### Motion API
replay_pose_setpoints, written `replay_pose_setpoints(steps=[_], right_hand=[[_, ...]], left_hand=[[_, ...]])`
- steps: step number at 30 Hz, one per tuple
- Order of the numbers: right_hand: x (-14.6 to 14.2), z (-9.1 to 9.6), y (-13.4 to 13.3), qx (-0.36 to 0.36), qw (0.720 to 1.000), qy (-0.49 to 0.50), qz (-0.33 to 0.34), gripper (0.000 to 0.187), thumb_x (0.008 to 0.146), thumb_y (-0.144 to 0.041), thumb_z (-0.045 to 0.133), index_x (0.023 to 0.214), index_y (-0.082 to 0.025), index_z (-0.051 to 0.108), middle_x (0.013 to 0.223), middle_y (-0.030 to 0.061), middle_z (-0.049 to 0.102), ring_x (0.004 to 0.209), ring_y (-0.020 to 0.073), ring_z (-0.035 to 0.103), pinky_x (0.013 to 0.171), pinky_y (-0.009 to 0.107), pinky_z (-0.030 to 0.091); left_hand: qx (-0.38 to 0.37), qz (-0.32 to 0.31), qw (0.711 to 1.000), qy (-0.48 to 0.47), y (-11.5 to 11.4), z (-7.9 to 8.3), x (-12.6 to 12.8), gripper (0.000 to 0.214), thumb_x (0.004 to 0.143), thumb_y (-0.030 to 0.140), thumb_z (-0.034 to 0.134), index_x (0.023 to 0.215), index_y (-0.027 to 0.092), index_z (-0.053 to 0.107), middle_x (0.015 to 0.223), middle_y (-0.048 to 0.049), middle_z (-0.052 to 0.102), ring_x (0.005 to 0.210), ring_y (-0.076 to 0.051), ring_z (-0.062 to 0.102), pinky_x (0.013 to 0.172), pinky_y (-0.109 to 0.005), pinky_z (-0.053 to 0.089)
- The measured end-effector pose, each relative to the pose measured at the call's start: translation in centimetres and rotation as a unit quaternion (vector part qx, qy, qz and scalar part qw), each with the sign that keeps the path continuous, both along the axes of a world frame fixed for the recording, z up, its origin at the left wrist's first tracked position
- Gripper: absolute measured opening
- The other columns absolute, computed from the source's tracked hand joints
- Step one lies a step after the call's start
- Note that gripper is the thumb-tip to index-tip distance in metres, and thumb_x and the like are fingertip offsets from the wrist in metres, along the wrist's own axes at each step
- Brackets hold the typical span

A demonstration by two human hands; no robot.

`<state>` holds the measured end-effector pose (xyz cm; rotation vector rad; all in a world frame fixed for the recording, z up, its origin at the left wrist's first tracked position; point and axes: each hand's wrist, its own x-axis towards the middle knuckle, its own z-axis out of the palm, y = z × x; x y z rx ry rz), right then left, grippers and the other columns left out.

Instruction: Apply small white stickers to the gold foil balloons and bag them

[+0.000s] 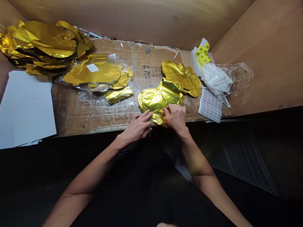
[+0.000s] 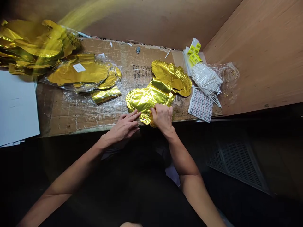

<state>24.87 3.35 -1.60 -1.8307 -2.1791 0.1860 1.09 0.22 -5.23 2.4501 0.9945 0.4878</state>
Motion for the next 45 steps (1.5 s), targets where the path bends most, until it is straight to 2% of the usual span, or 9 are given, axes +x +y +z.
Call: replay_pose_setpoints(steps=[4,15,21,24,27,30,40,43,45], right_hand=[[1.5,-0.4,1.0,-0.072,0.989,0.058,0.112,0.023,0.103,-0.041,0.065,0.091,-0.021,0.066,0.097,0.0072,0.073,0.095,0.0246,0.061,0.089,0.038,0.035],[4.1,2.3,6.8,-0.28,0.923,0.235,0.116,0.038,0.096,-0.052,0.062,0.078,-0.018,0.063,0.069,-0.0014,0.054,0.065,0.013,0.043,0.063,0.028,0.033],[10.1,8.4,13.2,-0.029,0.983,0.103,-0.151,0.046,0.106,-0.05,0.056,0.111,-0.007,0.071,0.112,0.024,0.068,0.107,0.0282,0.06,0.087,0.043,0.049],[8.2,8.1,10.6,0.061,0.985,0.114,-0.117,0.043,0.112,-0.043,0.046,0.124,-0.008,0.069,0.127,0.0245,0.067,0.119,0.0279,0.06,0.099,0.046,0.047],[3.0,5.9,4.6,-0.053,0.981,0.16,0.092,0.028,0.105,-0.043,0.063,0.112,-0.019,0.075,0.108,0.0104,0.075,0.098,0.0225,0.068,0.09,0.038,0.053],[-1.6,3.7,-0.3,-0.073,0.955,0.196,0.212,0.02,0.106,-0.035,0.062,0.11,-0.021,0.076,0.101,0.0086,0.074,0.091,0.0223,0.067,0.085,0.037,0.054],[-1.7,2.3,-2.8,0.065,0.964,0.19,0.173,0.021,0.103,-0.031,0.058,0.087,-0.023,0.068,0.087,0.0076,0.068,0.084,0.0229,0.06,0.083,0.041,0.048],[-0.1,2.6,-1.3,-0.055,0.95,0.304,0.048,0.02,0.099,-0.036,0.062,0.086,-0.021,0.066,0.081,0.0036,0.067,0.075,0.0192,0.059,0.072,0.034,0.047],[0.4,2.2,-0.2,-0.152,0.937,0.313,0.021,0.021,0.097,-0.036,0.063,0.083,-0.02,0.066,0.076,0.0014,0.066,0.07,0.0173,0.058,0.067,0.031,0.045]], left_hand=[[0.009,-0.009,0.999,-0.033,0.1,0.0,-0.4,0.027,0.107,0.034,0.057,0.088,0.019,0.068,0.171,-0.0136,0.046,0.162,-0.037,0.039,0.117,-0.056,0.042],[-0.014,-0.041,0.998,-0.043,-0.5,-0.4,0.7,0.024,0.107,0.03,0.055,0.089,0.021,0.068,0.162,-0.0104,0.058,0.158,-0.033,0.047,0.114,-0.053,0.045],[-0.225,0.105,0.932,-0.263,0.4,1.0,0.4,0.026,0.1,0.045,0.066,0.099,0.021,0.075,0.119,-0.0095,0.083,0.111,-0.03,0.077,0.092,-0.041,0.059],[-0.293,0.227,0.851,-0.372,0.4,1.9,0.5,0.035,0.096,0.053,0.07,0.093,0.019,0.073,0.084,-0.0039,0.077,0.074,-0.021,0.072,0.068,-0.031,0.055],[-0.295,0.253,0.826,-0.408,0.3,2.4,0.7,0.04,0.091,0.056,0.075,0.085,0.017,0.07,0.076,-0.0018,0.07,0.068,-0.016,0.063,0.065,-0.027,0.05],[-0.294,0.244,0.829,-0.408,0.3,2.4,0.9,0.043,0.09,0.059,0.075,0.089,0.017,0.072,0.082,-0.0031,0.07,0.072,-0.017,0.061,0.067,-0.028,0.049],[-0.233,0.278,0.868,-0.339,-0.2,1.6,0.8,0.046,0.107,0.054,0.049,0.077,0.021,0.058,0.066,0.0007,0.058,0.06,-0.015,0.053,0.057,-0.03,0.04],[-0.114,0.176,0.948,-0.24,-0.2,1.0,0.6,0.035,0.11,0.041,0.047,0.089,0.02,0.066,0.112,-0.0094,0.08,0.111,-0.026,0.072,0.09,-0.039,0.054],[-0.046,0.103,0.98,-0.162,-0.1,0.4,0.7,0.031,0.111,0.035,0.046,0.093,0.02,0.067,0.144,-0.0119,0.073,0.144,-0.031,0.059,0.111,-0.048,0.048]])
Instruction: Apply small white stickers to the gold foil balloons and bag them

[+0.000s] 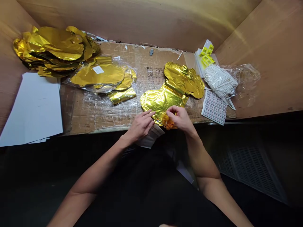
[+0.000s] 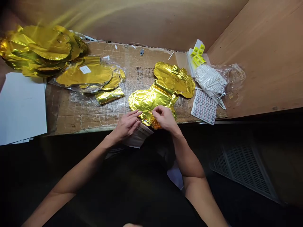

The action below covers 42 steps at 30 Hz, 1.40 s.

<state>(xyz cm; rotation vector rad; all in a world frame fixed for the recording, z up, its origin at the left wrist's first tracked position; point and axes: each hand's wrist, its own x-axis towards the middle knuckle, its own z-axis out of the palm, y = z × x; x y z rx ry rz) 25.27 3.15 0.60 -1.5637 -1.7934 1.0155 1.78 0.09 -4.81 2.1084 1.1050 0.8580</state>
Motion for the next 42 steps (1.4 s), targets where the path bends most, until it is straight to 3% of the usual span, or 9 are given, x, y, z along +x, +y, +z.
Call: replay_pose_setpoints(steps=[2,7,12,25,30,33,38,40,42], right_hand=[[-0.1,-0.8,0.6,-0.018,0.997,-0.076,0.016,0.022,0.096,-0.034,0.066,0.079,-0.02,0.065,0.075,0.0018,0.068,0.07,0.0177,0.059,0.071,0.032,0.044],[-0.2,-2.0,0.5,0.137,0.941,-0.307,-0.032,0.026,0.102,-0.039,0.066,0.085,-0.019,0.065,0.09,0.0105,0.073,0.088,0.0252,0.062,0.087,0.04,0.037],[1.2,-2.7,1.1,0.113,0.957,-0.249,0.093,0.023,0.104,-0.04,0.066,0.091,-0.021,0.066,0.096,0.0056,0.074,0.095,0.0237,0.062,0.089,0.037,0.035],[1.9,-2.1,3.0,0.082,0.944,-0.267,0.177,0.024,0.103,-0.039,0.065,0.089,-0.02,0.065,0.085,0.0031,0.069,0.079,0.0189,0.057,0.075,0.031,0.033],[2.6,-1.7,4.4,0.011,0.976,-0.14,0.165,0.031,0.104,-0.038,0.056,0.079,-0.02,0.061,0.07,-0.0028,0.058,0.066,0.014,0.049,0.067,0.028,0.034],[5.2,0.6,7.6,-0.022,0.987,-0.098,0.126,0.037,0.102,-0.042,0.062,0.074,-0.018,0.061,0.065,-0.003,0.056,0.062,0.0119,0.047,0.065,0.028,0.036],[9.6,6.0,11.7,0.124,0.98,-0.138,-0.074,0.038,0.112,-0.036,0.05,0.084,-0.015,0.065,0.081,0.0115,0.067,0.078,0.0167,0.053,0.082,0.038,0.04],[8.2,6.5,10.0,0.222,0.956,-0.157,-0.109,0.027,0.111,-0.03,0.052,0.096,-0.014,0.068,0.095,0.016,0.07,0.089,0.0212,0.057,0.088,0.041,0.042],[4.9,5.5,6.4,0.252,0.953,-0.161,-0.05,0.017,0.106,-0.028,0.061,0.101,-0.015,0.072,0.1,0.0135,0.071,0.091,0.022,0.06,0.087,0.039,0.045]], left_hand=[[0.033,-0.02,0.997,0.07,0.0,-0.6,0.3,0.032,0.112,0.033,0.044,0.095,0.02,0.067,0.153,-0.0118,0.067,0.153,-0.031,0.052,0.116,-0.052,0.043],[0.052,-0.015,0.991,0.124,0.1,-1.2,0.5,0.032,0.113,0.032,0.043,0.098,0.022,0.069,0.153,-0.0099,0.067,0.152,-0.028,0.054,0.112,-0.048,0.044],[0.07,-0.024,0.989,0.125,0.3,-1.0,0.1,0.031,0.113,0.032,0.044,0.1,0.022,0.07,0.154,-0.0104,0.066,0.152,-0.028,0.054,0.108,-0.047,0.046],[0.1,-0.091,0.982,0.129,-0.4,-1.6,0.3,0.026,0.111,0.027,0.048,0.104,0.021,0.072,0.159,-0.01,0.061,0.153,-0.029,0.054,0.11,-0.049,0.048],[0.11,-0.089,0.98,0.137,-0.4,-1.9,0.3,0.027,0.112,0.028,0.047,0.104,0.021,0.072,0.159,-0.0098,0.062,0.152,-0.029,0.054,0.109,-0.05,0.048],[0.092,-0.087,0.985,0.118,-0.3,-1.9,0.4,0.031,0.112,0.029,0.046,0.102,0.02,0.073,0.155,-0.0102,0.066,0.15,-0.03,0.056,0.108,-0.048,0.048],[-0.064,0.021,0.996,-0.06,0.4,-0.6,0.1,0.036,0.11,0.041,0.047,0.116,0.021,0.077,0.116,-0.0091,0.082,0.107,-0.025,0.076,0.087,-0.038,0.054],[-0.132,0.094,0.976,-0.143,0.5,0.1,0.0,0.04,0.109,0.048,0.05,0.1,0.02,0.077,0.087,-0.0044,0.076,0.078,-0.021,0.069,0.071,-0.033,0.049],[-0.17,0.139,0.954,-0.205,0.5,0.7,0.1,0.046,0.106,0.054,0.054,0.08,0.019,0.07,0.069,-0.0006,0.062,0.065,-0.017,0.056,0.062,-0.03,0.042]])
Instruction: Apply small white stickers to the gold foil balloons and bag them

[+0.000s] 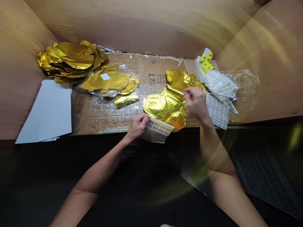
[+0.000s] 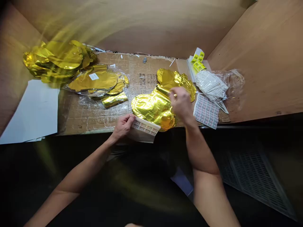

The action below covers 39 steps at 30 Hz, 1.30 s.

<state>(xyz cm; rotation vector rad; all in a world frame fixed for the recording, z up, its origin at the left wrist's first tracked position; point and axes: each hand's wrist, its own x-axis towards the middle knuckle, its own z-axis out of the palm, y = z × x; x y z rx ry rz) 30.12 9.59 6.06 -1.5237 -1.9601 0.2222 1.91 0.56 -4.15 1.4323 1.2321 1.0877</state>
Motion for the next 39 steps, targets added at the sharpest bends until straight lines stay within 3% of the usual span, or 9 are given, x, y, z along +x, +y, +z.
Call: replay_pose_setpoints(steps=[2,4,7,11,21,26,30,39], right_hand=[[-4.0,-1.9,-4.0,-0.09,0.982,-0.006,0.164,0.017,0.106,-0.03,0.063,0.107,-0.018,0.075,0.099,0.0091,0.071,0.087,0.0209,0.062,0.083,0.036,0.05],[-7.2,-3.8,-7.0,-0.088,0.975,-0.014,0.204,0.019,0.107,-0.03,0.061,0.112,-0.02,0.076,0.1,0.0094,0.069,0.091,0.0224,0.063,0.086,0.037,0.052],[-9.0,-5.4,-8.5,-0.044,0.981,-0.012,0.187,0.019,0.107,-0.026,0.059,0.111,-0.021,0.077,0.097,0.0092,0.066,0.093,0.0235,0.062,0.086,0.038,0.053],[-8.5,-5.7,-8.0,-0.024,0.982,0.016,0.187,0.016,0.106,-0.021,0.061,0.108,-0.02,0.076,0.095,0.0077,0.064,0.09,0.0218,0.063,0.082,0.035,0.053],[-9.5,-6.4,-9.3,0.053,0.984,-0.046,0.166,0.024,0.107,-0.019,0.054,0.087,-0.021,0.068,0.083,0.0061,0.062,0.082,0.0203,0.058,0.078,0.033,0.048],[-9.5,-5.9,-9.2,0.022,0.984,0.064,0.168,0.012,0.106,-0.022,0.057,0.1,-0.021,0.068,0.091,0.006,0.066,0.083,0.0196,0.063,0.077,0.033,0.053],[-9.4,-5.9,-8.9,0.018,0.985,0.059,0.159,0.011,0.106,-0.023,0.061,0.111,-0.021,0.071,0.097,0.007,0.066,0.086,0.0195,0.065,0.079,0.034,0.056],[-9.8,-7.7,-9.2,0.16,0.975,0.027,0.152,0.013,0.103,-0.015,0.061,0.101,-0.023,0.072,0.089,0.0072,0.064,0.084,0.0207,0.063,0.076,0.036,0.057]], left_hand=[[-0.017,0.015,0.999,-0.041,-0.2,0.3,0.3,0.049,0.103,0.057,0.058,0.073,0.019,0.063,0.066,0.0009,0.053,0.062,-0.015,0.047,0.06,-0.029,0.037],[-0.025,0.004,0.998,-0.061,-0.4,0.5,0.6,0.05,0.102,0.059,0.058,0.073,0.019,0.061,0.069,0.0006,0.052,0.064,-0.014,0.045,0.061,-0.029,0.037],[-0.041,-0.034,0.995,-0.087,-0.8,0.6,0.8,0.046,0.102,0.058,0.059,0.079,0.018,0.063,0.074,-0.0005,0.056,0.068,-0.015,0.048,0.064,-0.028,0.039],[-0.066,-0.088,0.987,-0.118,-1.0,0.3,1.0,0.026,0.097,0.042,0.069,0.098,0.016,0.069,0.083,-0.0013,0.063,0.073,-0.015,0.054,0.068,-0.026,0.043],[-0.021,-0.053,0.997,-0.049,-1.1,-0.1,1.2,0.015,0.099,0.029,0.063,0.095,0.017,0.069,0.084,-0.0017,0.067,0.076,-0.015,0.058,0.071,-0.027,0.046],[-0.002,-0.038,0.999,-0.026,-1.3,0.1,1.1,0.014,0.098,0.027,0.062,0.1,0.017,0.071,0.086,-0.0018,0.071,0.077,-0.016,0.062,0.071,-0.027,0.047],[0.009,-0.039,0.999,-0.034,-1.4,0.4,1.3,0.013,0.097,0.025,0.063,0.101,0.016,0.072,0.09,-0.0036,0.074,0.085,-0.018,0.068,0.079,-0.029,0.051],[0.007,-0.053,0.996,-0.072,-1.4,1.4,1.1,0.021,0.095,0.02,0.062,0.112,0.018,0.075,0.105,-0.0041,0.079,0.099,-0.02,0.075,0.091,-0.03,0.056]])
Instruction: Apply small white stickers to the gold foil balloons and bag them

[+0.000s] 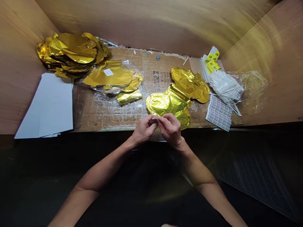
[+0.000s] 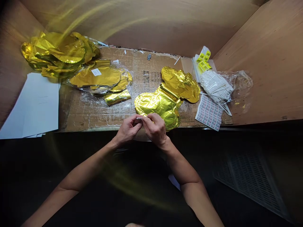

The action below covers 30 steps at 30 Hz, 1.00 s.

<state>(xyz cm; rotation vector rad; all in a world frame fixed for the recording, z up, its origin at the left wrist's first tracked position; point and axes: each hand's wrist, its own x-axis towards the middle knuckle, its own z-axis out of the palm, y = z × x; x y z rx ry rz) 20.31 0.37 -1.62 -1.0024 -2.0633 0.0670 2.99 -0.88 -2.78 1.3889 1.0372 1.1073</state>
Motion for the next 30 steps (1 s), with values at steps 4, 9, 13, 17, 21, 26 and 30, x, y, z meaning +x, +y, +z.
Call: replay_pose_setpoints(steps=[4,9,13,17,21,26,30], right_hand=[[0.0,-0.1,0.1,-0.027,0.999,0.043,0.004,0.009,0.102,-0.017,0.064,0.095,-0.022,0.064,0.087,0.0048,0.064,0.08,0.0188,0.062,0.072,0.034,0.055],[0.0,0.4,0.3,-0.11,0.993,0.045,0.016,0.006,0.104,-0.021,0.063,0.098,-0.022,0.061,0.092,0.0052,0.064,0.083,0.0186,0.062,0.073,0.033,0.054],[0.0,0.4,0.3,-0.108,0.993,0.048,0.009,0.006,0.105,-0.021,0.061,0.099,-0.022,0.061,0.093,0.0057,0.064,0.086,0.0193,0.063,0.077,0.034,0.056],[-0.1,-0.3,0.0,-0.08,0.996,0.027,-0.008,0.01,0.106,-0.021,0.059,0.1,-0.022,0.067,0.095,0.0077,0.066,0.089,0.0208,0.065,0.08,0.036,0.058],[-0.2,-0.9,-0.3,-0.061,0.998,0.019,-0.023,0.012,0.105,-0.022,0.059,0.099,-0.023,0.07,0.092,0.0084,0.067,0.087,0.0218,0.066,0.079,0.038,0.06],[-0.4,-1.2,-0.3,-0.054,0.997,0.034,-0.033,0.016,0.106,-0.022,0.06,0.116,-0.022,0.071,0.102,0.0114,0.071,0.096,0.0239,0.07,0.084,0.041,0.063],[-0.5,-1.3,-0.5,-0.043,0.998,0.034,-0.039,0.018,0.105,-0.021,0.06,0.114,-0.023,0.075,0.098,0.0103,0.071,0.091,0.0233,0.07,0.084,0.041,0.064]], left_hand=[[0.004,-0.001,1.0,0.02,0.0,-0.1,-0.1,0.022,0.095,0.02,0.061,0.112,0.019,0.075,0.103,-0.0031,0.079,0.099,-0.021,0.075,0.091,-0.031,0.057],[0.0,-0.007,0.999,0.037,-0.1,-0.3,-0.1,0.019,0.095,0.02,0.06,0.108,0.019,0.074,0.098,-0.0033,0.079,0.092,-0.02,0.075,0.087,-0.03,0.057],[-0.005,-0.008,1.0,0.027,0.0,-0.4,0.0,0.02,0.094,0.02,0.061,0.109,0.019,0.074,0.1,-0.0037,0.08,0.097,-0.021,0.075,0.091,-0.031,0.057],[-0.004,-0.006,1.0,0.022,0.0,-0.3,0.1,0.019,0.094,0.019,0.06,0.107,0.019,0.074,0.1,-0.0037,0.079,0.098,-0.021,0.075,0.092,-0.031,0.057],[-0.004,-0.004,0.999,0.033,0.0,-0.1,0.1,0.018,0.096,0.021,0.06,0.108,0.019,0.073,0.101,-0.0042,0.079,0.1,-0.022,0.075,0.093,-0.031,0.057],[-0.007,0.001,1.0,0.026,-0.1,-0.4,0.2,0.021,0.096,0.021,0.061,0.113,0.019,0.073,0.108,-0.0057,0.079,0.103,-0.022,0.075,0.096,-0.033,0.057],[-0.008,0.002,1.0,0.029,-0.1,-0.3,0.2,0.021,0.094,0.019,0.06,0.11,0.019,0.074,0.103,-0.0046,0.079,0.102,-0.022,0.075,0.096,-0.033,0.058]])
